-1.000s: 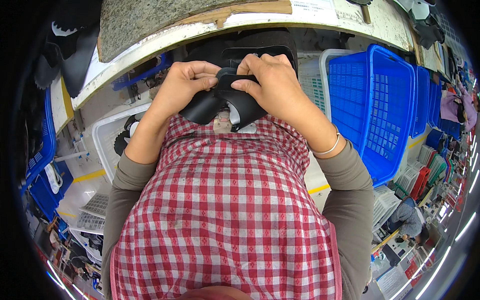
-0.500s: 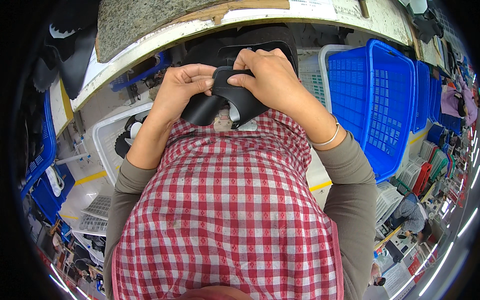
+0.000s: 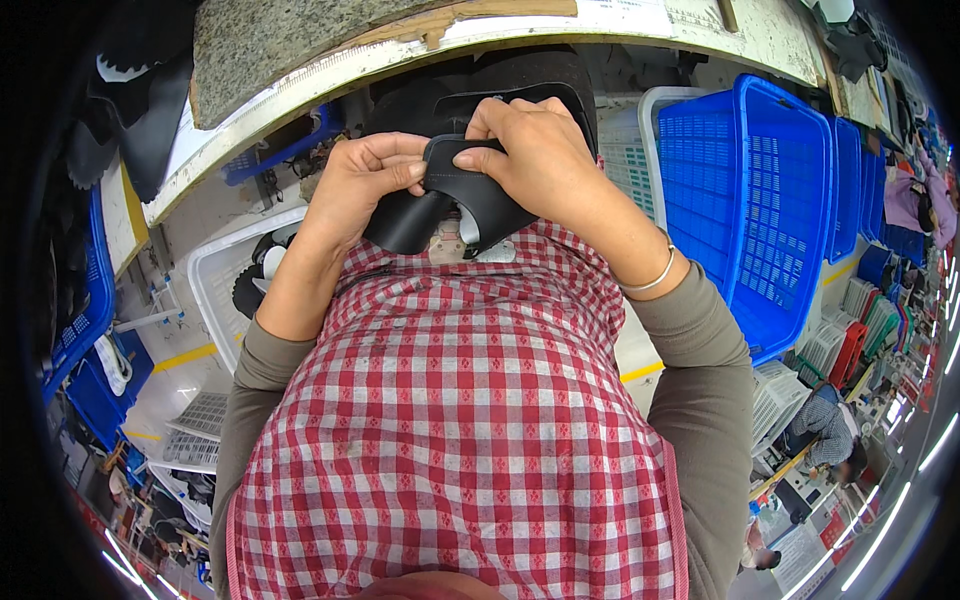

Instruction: The person repeatedly picks up black shoe upper parts and gray insole pieces from a table, aligns them, and presses the edges together by hand. The person turns each assembled pair over to check the fit and then places it back on the table before picking up the next pair.

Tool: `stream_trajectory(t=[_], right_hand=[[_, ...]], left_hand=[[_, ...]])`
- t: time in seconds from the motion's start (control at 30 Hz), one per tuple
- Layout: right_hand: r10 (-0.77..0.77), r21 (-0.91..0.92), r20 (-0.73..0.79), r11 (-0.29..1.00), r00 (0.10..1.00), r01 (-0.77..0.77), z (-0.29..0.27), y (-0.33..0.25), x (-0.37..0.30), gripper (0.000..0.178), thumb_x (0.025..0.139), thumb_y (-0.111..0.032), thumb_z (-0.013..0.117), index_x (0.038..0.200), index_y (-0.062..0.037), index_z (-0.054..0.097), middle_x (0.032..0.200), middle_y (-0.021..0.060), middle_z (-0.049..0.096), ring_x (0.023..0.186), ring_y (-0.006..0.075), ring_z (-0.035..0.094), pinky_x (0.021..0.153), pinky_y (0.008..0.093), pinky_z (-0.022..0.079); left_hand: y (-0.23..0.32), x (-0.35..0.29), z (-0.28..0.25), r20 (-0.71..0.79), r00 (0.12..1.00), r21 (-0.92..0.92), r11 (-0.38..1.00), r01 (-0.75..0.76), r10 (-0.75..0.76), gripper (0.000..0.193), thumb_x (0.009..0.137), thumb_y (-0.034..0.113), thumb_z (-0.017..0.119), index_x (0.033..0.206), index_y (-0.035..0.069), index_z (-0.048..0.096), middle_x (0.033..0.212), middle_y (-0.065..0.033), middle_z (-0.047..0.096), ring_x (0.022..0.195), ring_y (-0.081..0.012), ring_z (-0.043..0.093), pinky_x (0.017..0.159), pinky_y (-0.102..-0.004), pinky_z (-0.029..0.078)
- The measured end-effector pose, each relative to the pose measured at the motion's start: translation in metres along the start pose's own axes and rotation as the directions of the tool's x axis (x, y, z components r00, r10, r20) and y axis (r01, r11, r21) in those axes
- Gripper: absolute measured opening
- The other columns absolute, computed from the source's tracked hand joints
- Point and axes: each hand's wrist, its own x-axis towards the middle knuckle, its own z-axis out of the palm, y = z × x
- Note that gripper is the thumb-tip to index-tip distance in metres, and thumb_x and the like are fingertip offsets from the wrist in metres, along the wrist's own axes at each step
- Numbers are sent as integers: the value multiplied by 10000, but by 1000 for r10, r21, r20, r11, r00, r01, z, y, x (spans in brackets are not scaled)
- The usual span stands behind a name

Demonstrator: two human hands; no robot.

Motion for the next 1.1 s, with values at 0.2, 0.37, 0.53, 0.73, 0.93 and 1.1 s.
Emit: stream_trajectory(t=[0.2,0.37,0.53,0.73,0.93,1.1], right_hand=[[16,-31,22,999,1000,-15,4,-2,-2,234,862,-261,823,938,-83,693,840,79,709,818,276,668,872,389,437],[-77,-167,-20,983,997,73,0,-18,-1,306,806,-288,867,944,-89,680,792,84,699,816,276,690,815,402,500],[293,303,-19,913,956,-274,-32,-10,-7,527,709,-276,961,1070,-26,670,947,165,758,887,322,758,787,387,592],[230,284,134,923,964,-260,-18,-4,-11,650,779,-288,913,1276,54,673,1057,246,758,972,373,760,852,395,594],[221,194,107,952,969,-238,-18,-14,-11,602,787,-299,900,1240,34,684,1040,253,752,962,383,756,839,428,584],[262,204,65,941,963,-270,-19,-18,-19,521,794,-286,892,1177,8,695,988,241,750,937,403,747,807,433,583]], left_hand=[[7,-3,4,-51,999,87,996,-3,8,199,970,21,705,1152,-38,760,942,-53,759,784,-73,661,734,-227,548],[0,-9,17,-73,996,54,997,-55,59,160,954,32,756,1096,-41,751,932,-30,754,803,-48,659,712,-208,538],[-4,-34,5,-261,950,17,985,-173,171,164,943,19,768,1094,-43,748,933,-37,758,819,-61,669,751,-218,547],[12,-35,-13,-82,996,105,994,-16,25,234,921,38,786,1139,-41,761,994,-68,779,879,-94,692,823,-260,564],[30,-18,-8,85,996,313,950,4,-32,217,894,53,812,1091,-34,784,984,-55,789,877,-71,690,808,-255,557],[25,-12,-2,138,988,412,904,-117,65,221,905,88,819,1091,-25,777,971,-29,761,868,-74,653,803,-256,532]])
